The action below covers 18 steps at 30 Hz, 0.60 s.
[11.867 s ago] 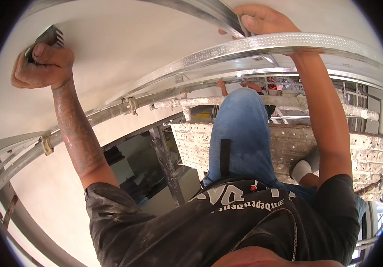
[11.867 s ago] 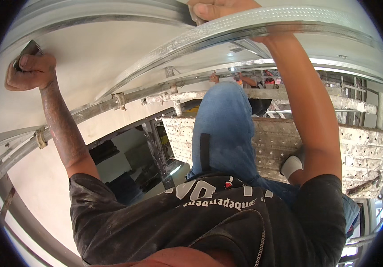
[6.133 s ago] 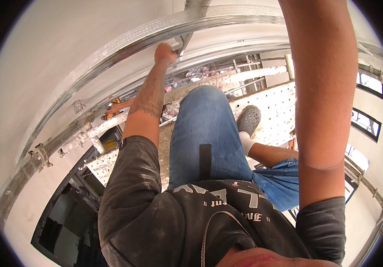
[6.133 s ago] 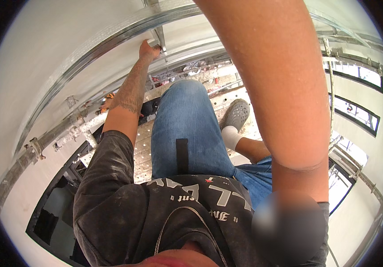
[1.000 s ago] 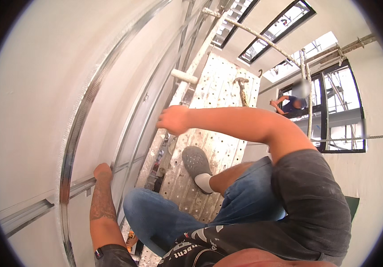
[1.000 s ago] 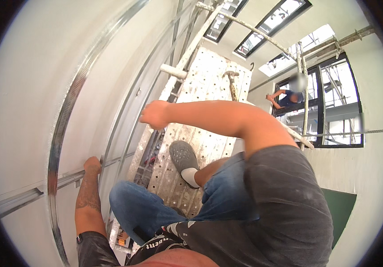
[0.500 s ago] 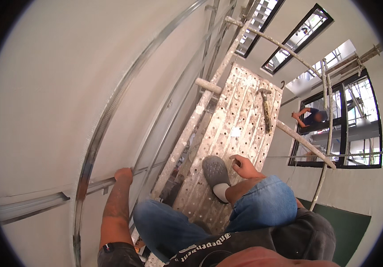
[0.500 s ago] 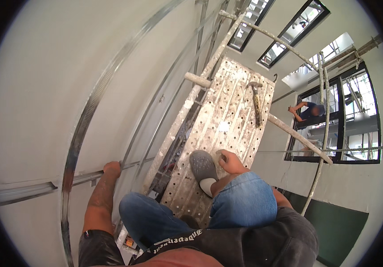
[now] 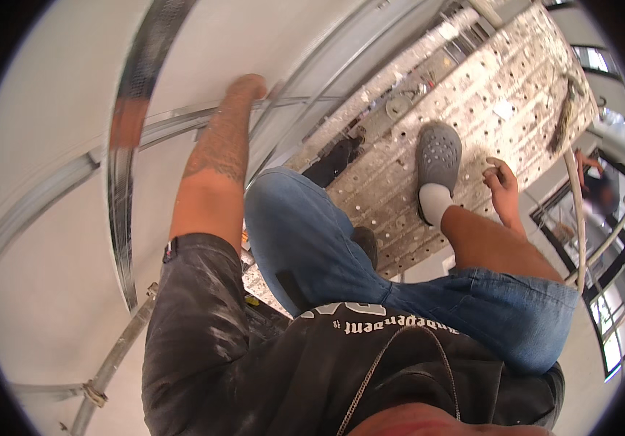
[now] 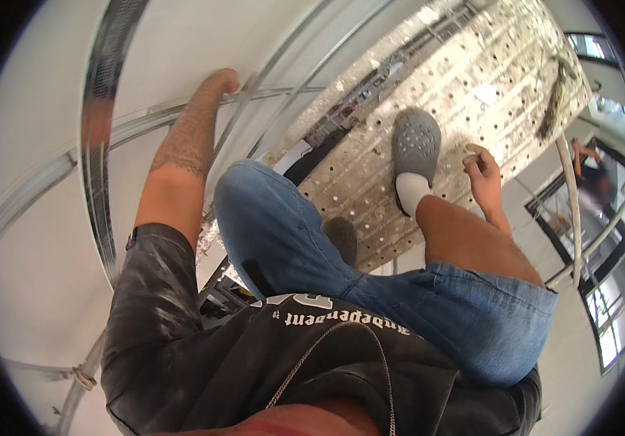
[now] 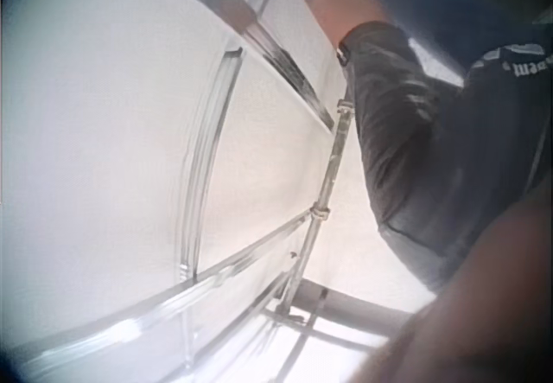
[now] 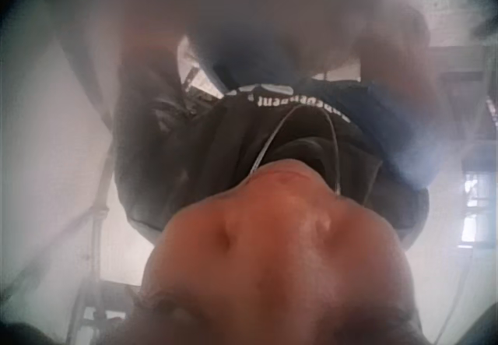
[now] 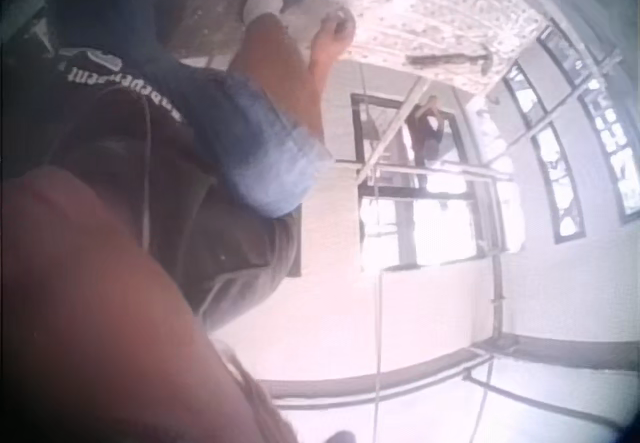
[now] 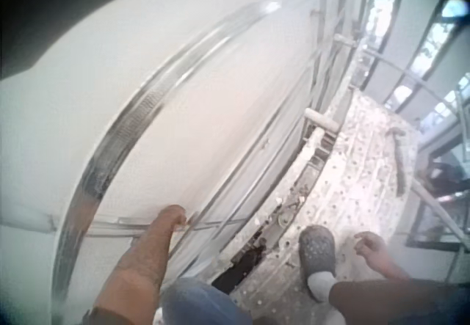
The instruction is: The person is working on scaffolding to install a metal ceiling grid. They lift and position metal strips onto the ceiling structure, using a utility knife to trim pieces and a power drill to secure them.
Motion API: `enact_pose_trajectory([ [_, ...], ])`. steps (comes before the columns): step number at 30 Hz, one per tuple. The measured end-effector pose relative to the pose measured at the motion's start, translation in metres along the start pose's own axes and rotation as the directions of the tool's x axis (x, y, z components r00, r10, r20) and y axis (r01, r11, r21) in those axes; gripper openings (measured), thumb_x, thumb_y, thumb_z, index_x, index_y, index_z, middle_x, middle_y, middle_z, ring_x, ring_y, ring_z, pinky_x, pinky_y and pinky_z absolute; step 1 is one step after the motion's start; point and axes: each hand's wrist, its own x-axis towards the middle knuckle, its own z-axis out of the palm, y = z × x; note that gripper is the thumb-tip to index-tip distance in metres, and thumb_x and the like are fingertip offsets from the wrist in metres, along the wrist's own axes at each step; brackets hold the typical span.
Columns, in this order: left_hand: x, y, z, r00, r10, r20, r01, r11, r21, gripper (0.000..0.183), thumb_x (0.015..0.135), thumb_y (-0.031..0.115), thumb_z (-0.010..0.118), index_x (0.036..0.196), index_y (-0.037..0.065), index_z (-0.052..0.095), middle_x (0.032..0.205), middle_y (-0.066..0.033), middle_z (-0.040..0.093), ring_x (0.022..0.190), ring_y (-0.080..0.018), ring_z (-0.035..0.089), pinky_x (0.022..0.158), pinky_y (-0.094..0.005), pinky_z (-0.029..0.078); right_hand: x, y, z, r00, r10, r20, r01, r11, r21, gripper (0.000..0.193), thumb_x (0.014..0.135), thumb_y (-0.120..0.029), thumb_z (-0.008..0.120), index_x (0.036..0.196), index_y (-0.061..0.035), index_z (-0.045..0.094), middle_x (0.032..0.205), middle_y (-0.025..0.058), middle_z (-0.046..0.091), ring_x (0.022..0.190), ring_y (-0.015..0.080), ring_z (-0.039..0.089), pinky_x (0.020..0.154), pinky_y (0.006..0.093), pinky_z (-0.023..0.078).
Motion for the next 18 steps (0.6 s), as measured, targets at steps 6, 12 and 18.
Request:
enact_pose_trajectory([
  [6, 0.029, -0.003, 0.026, 0.989, -0.136, 0.056, 0.137, 0.991, -0.006, 0.037, 0.093, 0.018, 0.061, 0.127, 0.006, 0.071, 0.14, -0.0201, 0.062, 0.131, -0.0343, 0.06, 0.109, -0.0511, 0.046, 0.0, -0.002, 0.018, 0.986, 0.162, 0.037, -0.163, 0.986, 0.022, 0.032, 0.099, -0.011, 0.06, 0.129, -0.0029, 0.065, 0.094, 0.003, 0.067, 0.085, 0.0126, 0.06, 0.08, 0.0297, 0.05],
  [12, 0.027, -0.007, 0.019, 0.991, -0.087, 0.104, 0.11, 0.964, -0.241, 0.033, 0.099, 0.018, 0.048, 0.1, -0.007, 0.07, 0.098, -0.0254, 0.072, 0.077, -0.0334, 0.073, 0.069, -0.0546, 0.057, 0.012, -0.007, 0.022, 0.981, 0.149, 0.12, -0.162, 0.982, 0.102, 0.033, 0.098, -0.015, 0.06, 0.129, -0.0043, 0.065, 0.099, 0.0027, 0.068, 0.087, 0.0133, 0.061, 0.084, 0.029, 0.049],
  [18, 0.009, -0.002, 0.017, 0.964, -0.174, 0.199, 0.239, 0.896, -0.375, 0.038, 0.099, 0.018, 0.037, 0.111, -0.007, 0.063, 0.097, -0.0246, 0.07, 0.077, -0.0319, 0.071, 0.072, -0.0552, 0.055, 0.014, -0.022, 0.014, 0.974, 0.194, 0.12, -0.213, 0.962, 0.172, 0.034, 0.098, -0.019, 0.061, 0.129, -0.007, 0.067, 0.101, 0.0032, 0.069, 0.089, 0.0134, 0.061, 0.087, 0.031, 0.049],
])
